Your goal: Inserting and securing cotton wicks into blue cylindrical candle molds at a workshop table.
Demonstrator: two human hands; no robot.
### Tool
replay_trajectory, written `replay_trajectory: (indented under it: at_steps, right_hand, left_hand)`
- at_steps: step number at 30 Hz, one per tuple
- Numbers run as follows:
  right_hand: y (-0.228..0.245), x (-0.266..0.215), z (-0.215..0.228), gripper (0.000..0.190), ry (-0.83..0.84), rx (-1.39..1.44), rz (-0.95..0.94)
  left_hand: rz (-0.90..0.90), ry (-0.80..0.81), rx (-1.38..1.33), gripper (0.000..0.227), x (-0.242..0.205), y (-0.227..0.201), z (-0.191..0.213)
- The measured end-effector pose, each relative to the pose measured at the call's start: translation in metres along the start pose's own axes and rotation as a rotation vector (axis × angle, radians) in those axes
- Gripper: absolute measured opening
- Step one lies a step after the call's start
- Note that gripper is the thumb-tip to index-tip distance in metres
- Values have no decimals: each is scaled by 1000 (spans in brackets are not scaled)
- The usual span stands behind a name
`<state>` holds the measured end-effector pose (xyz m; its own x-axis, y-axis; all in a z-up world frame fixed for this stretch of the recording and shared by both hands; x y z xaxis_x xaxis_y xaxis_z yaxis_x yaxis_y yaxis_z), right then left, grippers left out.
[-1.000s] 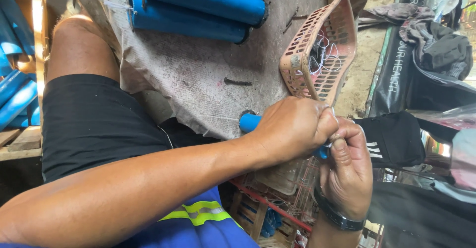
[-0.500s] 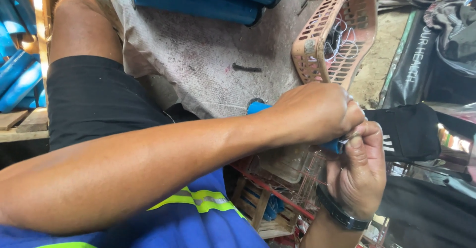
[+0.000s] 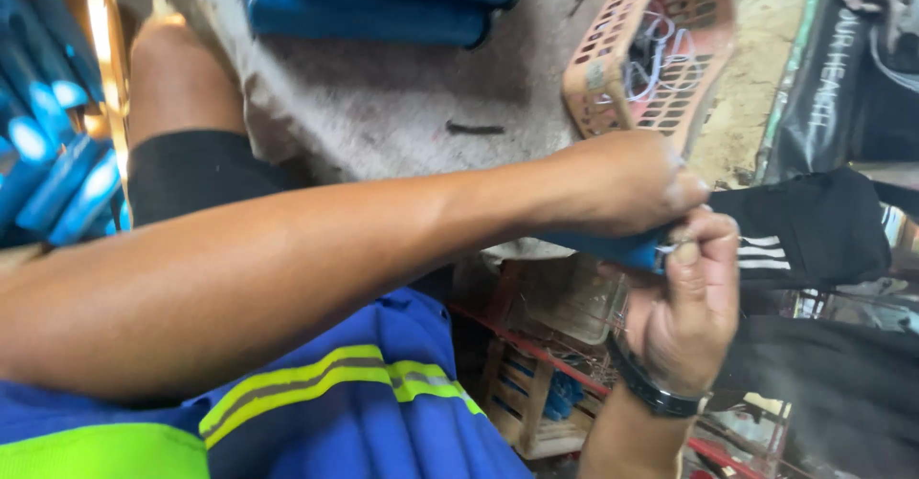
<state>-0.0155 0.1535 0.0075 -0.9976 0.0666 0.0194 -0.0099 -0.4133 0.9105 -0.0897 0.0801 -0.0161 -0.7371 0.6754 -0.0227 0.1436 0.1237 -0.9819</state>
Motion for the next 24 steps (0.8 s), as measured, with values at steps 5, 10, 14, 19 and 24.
replay_trajectory:
  at_steps: [5, 10, 14, 19, 24]
  right_hand:
    - [0, -12, -8, 45, -87, 25, 155]
    - [1, -19, -9, 61, -235, -230, 284]
    - [-14, -13, -6, 51, -250, -91, 253]
    - [1, 2, -20, 43, -208, 153, 344]
    - [-10, 19, -33, 54, -211, 280, 470]
  left_hand:
    - [-188, -81, 112, 33, -6, -1, 4]
    - [-153, -99, 190, 32, -20, -3, 3]
    - [-93, -178, 168, 30, -36, -4, 14]
    - [-242, -227, 133, 28, -60, -13, 11]
    - [-255, -321, 89, 30, -65, 3, 11]
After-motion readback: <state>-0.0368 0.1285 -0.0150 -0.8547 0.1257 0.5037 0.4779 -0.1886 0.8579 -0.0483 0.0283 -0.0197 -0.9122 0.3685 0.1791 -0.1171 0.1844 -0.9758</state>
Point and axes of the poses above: each hand's wrist, its own x-axis towards the middle knuckle, its own z-axis out of the back of the hand, y = z × x, the point moved 8 cm from there along x, towards the middle knuckle, and after that the axes turned 11 degrees about -x, right-handed, at the moved point
